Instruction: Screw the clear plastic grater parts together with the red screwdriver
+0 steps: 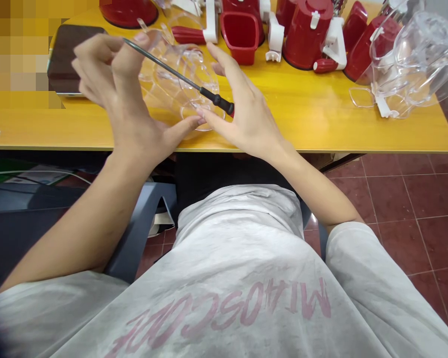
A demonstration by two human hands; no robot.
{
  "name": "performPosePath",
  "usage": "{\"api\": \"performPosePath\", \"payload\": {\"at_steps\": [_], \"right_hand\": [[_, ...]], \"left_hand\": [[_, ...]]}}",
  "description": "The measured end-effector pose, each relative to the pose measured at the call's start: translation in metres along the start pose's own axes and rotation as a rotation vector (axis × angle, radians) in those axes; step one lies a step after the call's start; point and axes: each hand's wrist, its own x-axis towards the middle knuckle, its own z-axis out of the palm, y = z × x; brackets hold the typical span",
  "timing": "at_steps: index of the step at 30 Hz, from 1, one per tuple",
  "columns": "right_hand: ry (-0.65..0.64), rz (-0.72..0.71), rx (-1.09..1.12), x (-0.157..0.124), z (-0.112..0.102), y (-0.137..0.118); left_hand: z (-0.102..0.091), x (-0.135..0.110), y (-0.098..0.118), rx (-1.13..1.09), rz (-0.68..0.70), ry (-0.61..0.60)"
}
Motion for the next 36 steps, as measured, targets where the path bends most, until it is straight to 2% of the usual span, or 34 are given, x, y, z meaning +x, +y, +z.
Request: {"api": "performPosePath", "payload": {"at_steps": [4, 8, 14, 20, 25, 30, 36], "right_hand": [[-0.056, 0.019, -0.071, -0.001, -0.007, -0.006], [-0.038, -0.016, -0.064, 0.003, -0.010, 0.001], [-0.025, -0.044, -0.077, 0.004, -0.009, 0.007], [-0.047, 0.008, -0.168, 0.002, -0.006, 0.001], [-0.042, 0.011, -0.132, 0.004, -0.015, -0.005], [-0.074, 0.012, -0.129, 0.012, -0.024, 0.004], [-0.064, -0.014, -0.046, 0.016, -0.022, 0.014]], "left_hand": [[0.000, 0.001, -0.001, -0.005, 0.015, -0.007], [-0.001, 0.000, -0.004, -0.034, -0.008, -0.032], [0.002, 0.000, -0.007, -0.050, 0.006, -0.017], [0.002, 0.001, -0.003, -0.044, -0.006, -0.033], [0.000, 0.002, 0.001, -0.060, -0.030, -0.048], [0.000, 0.002, 0.002, -0.045, -0.011, -0.053], [0.004, 0.002, 0.005, -0.015, -0.006, -0.033]]}}
